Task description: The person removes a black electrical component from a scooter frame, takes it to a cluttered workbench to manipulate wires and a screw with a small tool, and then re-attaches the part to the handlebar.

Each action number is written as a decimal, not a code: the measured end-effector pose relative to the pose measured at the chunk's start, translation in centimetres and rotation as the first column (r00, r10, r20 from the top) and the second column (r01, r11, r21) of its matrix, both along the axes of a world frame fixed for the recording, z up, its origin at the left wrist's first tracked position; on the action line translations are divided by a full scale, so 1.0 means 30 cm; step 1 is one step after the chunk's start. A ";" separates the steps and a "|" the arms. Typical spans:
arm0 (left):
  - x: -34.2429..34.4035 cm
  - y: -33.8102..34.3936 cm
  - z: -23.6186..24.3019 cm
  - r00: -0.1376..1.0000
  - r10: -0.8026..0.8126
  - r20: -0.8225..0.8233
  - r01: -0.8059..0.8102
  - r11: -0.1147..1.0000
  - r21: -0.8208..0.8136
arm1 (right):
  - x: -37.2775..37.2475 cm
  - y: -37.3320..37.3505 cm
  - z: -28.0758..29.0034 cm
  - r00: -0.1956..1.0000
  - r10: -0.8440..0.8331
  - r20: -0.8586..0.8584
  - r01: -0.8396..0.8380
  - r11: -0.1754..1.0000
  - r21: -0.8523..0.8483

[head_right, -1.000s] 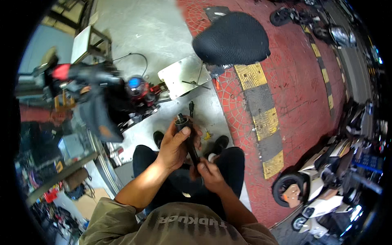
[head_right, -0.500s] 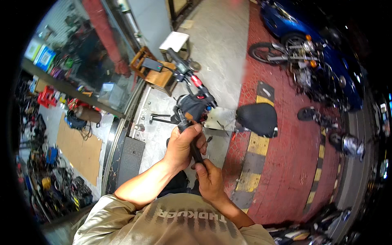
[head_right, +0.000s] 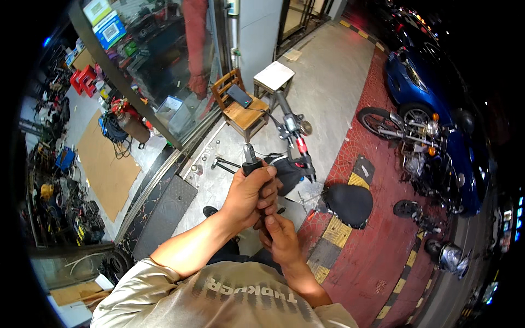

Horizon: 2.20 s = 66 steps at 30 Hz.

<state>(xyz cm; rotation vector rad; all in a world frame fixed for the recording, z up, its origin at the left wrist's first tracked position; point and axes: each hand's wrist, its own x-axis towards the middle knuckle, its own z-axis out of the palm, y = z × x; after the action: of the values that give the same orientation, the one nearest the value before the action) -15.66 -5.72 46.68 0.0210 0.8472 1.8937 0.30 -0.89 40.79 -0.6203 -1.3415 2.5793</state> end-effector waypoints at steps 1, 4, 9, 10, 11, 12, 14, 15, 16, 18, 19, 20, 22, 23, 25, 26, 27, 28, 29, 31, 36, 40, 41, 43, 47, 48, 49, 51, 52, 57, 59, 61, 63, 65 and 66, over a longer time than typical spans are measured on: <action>-0.051 -0.021 0.000 1.000 0.011 0.019 -0.011 1.000 -0.001 | -0.053 -0.015 -0.002 1.000 0.014 0.011 -0.014 1.000 0.004; -0.219 -0.089 -0.027 0.996 0.088 0.023 -0.088 0.996 -0.011 | -0.234 -0.073 -0.022 0.997 0.052 0.056 -0.052 0.999 -0.011; -0.527 -0.231 -0.078 0.983 0.183 0.030 -0.180 0.981 -0.075 | -0.545 -0.186 -0.095 0.981 0.177 0.081 -0.176 0.984 -0.019; -0.588 -0.269 -0.082 0.978 0.209 0.016 -0.208 0.975 -0.076 | -0.613 -0.206 -0.090 0.971 0.225 0.081 -0.224 0.974 -0.020; -0.649 -0.307 -0.090 0.972 0.235 0.003 -0.234 0.969 -0.076 | -0.683 -0.224 -0.089 0.959 0.272 0.081 -0.271 0.962 -0.022; -0.704 -0.349 -0.093 0.965 0.261 -0.015 -0.261 0.962 -0.076 | -0.748 -0.242 -0.087 0.945 0.318 0.077 -0.318 0.948 -0.022; -0.812 -0.430 -0.108 0.951 0.310 -0.020 -0.311 0.949 -0.060 | -0.870 -0.263 -0.095 0.897 0.429 0.105 -0.438 0.895 0.084; -0.857 -0.474 -0.116 0.941 0.337 -0.029 -0.338 0.939 -0.058 | -0.939 -0.286 -0.085 0.879 0.461 0.119 -0.475 0.867 0.151; -0.896 -0.519 -0.118 0.925 0.379 -0.043 -0.380 0.923 -0.050 | -0.999 -0.309 -0.070 0.860 0.492 0.132 -0.510 0.830 0.225; -0.963 -0.607 -0.125 0.881 0.467 -0.073 -0.471 0.882 -0.040 | -1.089 -0.318 -0.120 0.801 0.574 0.169 -0.597 0.783 0.172; -0.997 -0.646 -0.119 0.856 0.508 -0.097 -0.515 0.854 -0.077 | -1.140 -0.337 -0.111 0.789 0.575 0.218 -0.614 0.746 0.257; -1.029 -0.687 -0.120 0.833 0.541 -0.115 -0.551 0.831 -0.081 | -1.188 -0.354 -0.104 0.777 0.572 0.263 -0.629 0.700 0.338; -1.081 -0.770 -0.127 0.782 0.605 -0.149 -0.620 0.779 -0.091 | -1.273 -0.350 -0.103 0.700 0.648 0.302 -0.714 0.618 0.329; -1.106 -0.797 -0.127 0.758 0.632 -0.161 -0.650 0.753 -0.102 | -1.310 -0.350 -0.086 0.675 0.663 0.323 -0.737 0.602 0.307; -1.140 -0.862 -0.114 0.700 0.693 -0.176 -0.714 0.688 -0.130 | -1.388 -0.367 -0.073 0.625 0.690 0.364 -0.780 0.568 0.262; -1.157 -0.889 -0.108 0.670 0.719 -0.186 -0.743 0.653 -0.147 | -1.422 -0.372 -0.083 0.608 0.702 0.370 -0.794 0.541 0.278; -1.173 -0.915 -0.108 0.640 0.748 -0.176 -0.768 0.626 -0.131 | -1.454 -0.376 -0.101 0.593 0.713 0.376 -0.805 0.515 0.294; -1.191 -0.941 -0.111 0.612 0.768 -0.192 -0.791 0.589 -0.164 | -1.489 -0.388 -0.116 0.576 0.723 0.381 -0.817 0.490 0.306; -1.212 -0.964 -0.112 0.583 0.785 -0.209 -0.811 0.550 -0.197 | -1.527 -0.405 -0.120 0.566 0.734 0.374 -0.823 0.484 0.296; -1.236 -0.997 -0.124 0.514 0.825 -0.236 -0.855 0.468 -0.225 | -1.602 -0.424 -0.133 0.503 0.788 0.357 -0.856 0.396 0.331; -1.303 -1.064 -0.109 0.361 0.869 -0.340 -0.928 0.298 -0.223 | -1.836 -0.468 -0.168 0.370 0.865 0.339 -0.887 0.221 0.405; -1.349 -1.135 -0.098 0.277 0.885 -0.374 -0.941 0.172 -0.290 | -2.013 -0.524 -0.198 0.339 0.910 0.238 -0.891 0.229 0.392; -1.360 -1.152 -0.093 0.259 0.885 -0.387 -0.941 0.141 -0.307 | -2.052 -0.540 -0.201 0.330 0.911 0.249 -0.889 0.211 0.406; -1.379 -1.192 -0.101 0.198 0.889 -0.413 -0.950 0.070 -0.305 | -2.126 -0.588 -0.190 0.265 0.921 0.284 -0.897 0.127 0.424; -1.421 -1.311 -0.130 0.107 0.901 -0.420 -0.961 -0.014 -0.275 | -2.241 -0.723 -0.220 0.187 0.926 0.329 -0.898 0.025 0.439; -1.436 -1.345 -0.143 0.091 0.906 -0.413 -0.961 -0.028 -0.275 | -2.266 -0.758 -0.232 0.165 0.921 0.352 -0.900 -0.005 0.435; -1.455 -1.384 -0.152 0.072 0.908 -0.412 -0.958 -0.052 -0.282 | -2.289 -0.798 -0.243 0.142 0.927 0.347 -0.897 -0.027 0.440; -1.493 -1.471 -0.191 0.056 0.915 -0.399 -0.948 -0.077 -0.310 | -2.336 -0.887 -0.266 0.107 0.935 0.338 -0.888 -0.063 0.455; -1.518 -1.520 -0.208 0.050 0.919 -0.391 -0.943 -0.085 -0.322 | -2.363 -0.931 -0.281 0.106 0.925 0.365 -0.881 -0.083 0.466; -1.691 -1.830 -0.317 0.007 0.956 -0.294 -0.915 -0.113 -0.388 | -2.547 -1.166 -0.337 0.118 0.857 0.502 -0.814 -0.206 0.543; -1.778 -1.988 -0.354 -0.004 0.970 -0.242 -0.899 -0.110 -0.424 | -2.645 -1.268 -0.357 0.146 0.811 0.567 -0.813 -0.228 0.536; -1.849 -2.128 -0.367 -0.005 0.984 -0.176 -0.894 -0.083 -0.441 | -2.756 -1.340 -0.379 0.179 0.751 0.636 -0.783 -0.282 0.554; -1.897 -2.281 -0.334 0.008 0.994 -0.112 -0.895 -0.043 -0.444 | -2.858 -1.452 -0.336 0.176 0.703 0.689 -0.753 -0.355 0.554; -1.951 -2.423 -0.275 0.005 0.996 -0.086 -0.891 -0.034 -0.453 | -2.959 -1.571 -0.278 0.163 0.675 0.720 -0.728 -0.410 0.549; -1.973 -2.489 -0.242 -0.001 0.998 -0.062 -0.897 -0.028 -0.441 | -3.010 -1.624 -0.270 0.198 0.692 0.694 -0.686 -0.408 0.602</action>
<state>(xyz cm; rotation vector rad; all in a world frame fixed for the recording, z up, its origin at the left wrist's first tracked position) -74.84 -80.37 39.42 -1.5286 1.1053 2.8736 -90.00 -49.62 32.68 0.9397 -3.6329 1.1810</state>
